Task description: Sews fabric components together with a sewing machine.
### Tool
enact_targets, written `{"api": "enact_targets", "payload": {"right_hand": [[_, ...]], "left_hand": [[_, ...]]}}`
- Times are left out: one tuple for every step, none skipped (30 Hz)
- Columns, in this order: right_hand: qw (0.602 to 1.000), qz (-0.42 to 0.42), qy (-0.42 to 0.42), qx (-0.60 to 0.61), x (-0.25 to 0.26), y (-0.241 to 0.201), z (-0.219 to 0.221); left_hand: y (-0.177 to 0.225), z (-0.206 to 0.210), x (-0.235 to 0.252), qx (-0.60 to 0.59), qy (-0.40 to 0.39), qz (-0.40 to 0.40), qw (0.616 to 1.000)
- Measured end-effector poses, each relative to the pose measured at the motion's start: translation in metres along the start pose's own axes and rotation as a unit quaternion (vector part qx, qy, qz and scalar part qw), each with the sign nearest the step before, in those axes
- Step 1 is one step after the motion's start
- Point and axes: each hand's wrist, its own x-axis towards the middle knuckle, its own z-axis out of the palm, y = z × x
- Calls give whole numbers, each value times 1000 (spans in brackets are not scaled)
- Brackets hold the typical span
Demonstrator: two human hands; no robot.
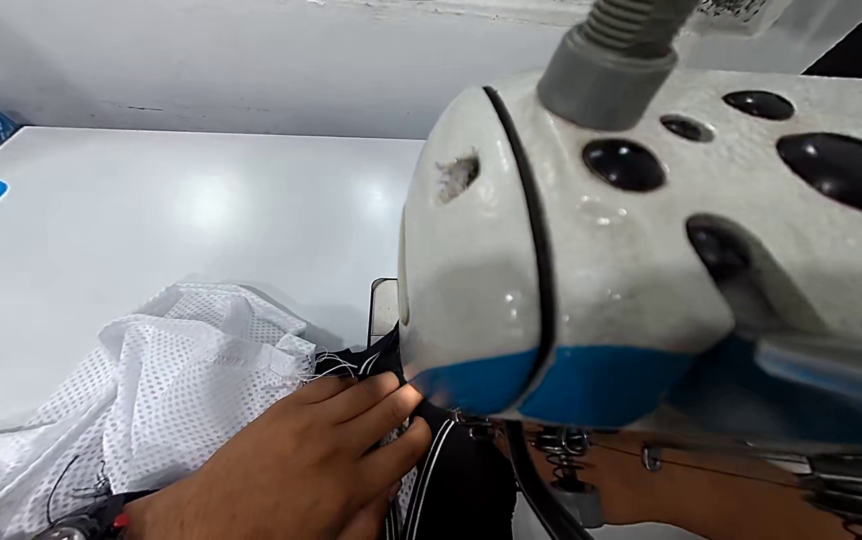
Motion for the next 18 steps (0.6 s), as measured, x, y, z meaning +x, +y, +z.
{"api": "enact_targets", "payload": {"right_hand": [[1000,3,-7,1,0,1,1],[1000,8,-9,5,-1,1,2],[1000,15,-6,2,-1,1,2],[1000,22,-2,-8,-1,1,1],[999,31,3,-20,-1,0,-2],[999,40,15,-32,-1,-2,-2],[998,51,22,-38,-1,-3,-3],[997,63,25,-38,-1,-5,-5],[996,74,28,-34,0,-6,-5],[995,82,31,-37,1,-7,-6],[995,86,39,-45,1,-8,-6],[994,87,50,-50,1,-6,-3],[993,88,59,-49,1,-5,-1],[993,93,63,-43,1,-4,1],[992,102,66,-30,0,-5,2],[991,112,66,-13,0,-5,3],[991,119,69,1,-1,-4,6],[990,120,77,11,-2,-2,12]], "left_hand": [[-1,0,1,3,2,0,1000],[-1,-1,2,6,3,2,1000],[-2,-1,2,10,4,3,1000],[-3,-1,3,12,6,3,1000],[-4,-1,3,12,9,2,1000],[-5,0,3,10,9,1,1000],[-6,0,3,9,10,-1,1000],[-6,0,4,7,15,-1,1000],[-7,0,4,8,18,0,1000],[-7,1,4,8,19,1,1000],[-7,1,4,7,21,2,1000],[-7,1,4,4,22,0,1000],[-7,1,4,4,21,-1,1000],[-7,1,4,5,21,-2,1000],[-7,1,4,3,19,-3,1000],[-7,1,4,1,19,-3,1000],[-8,1,4,1,18,-4,1000],[-7,2,4,2,16,-5,1000]]}}
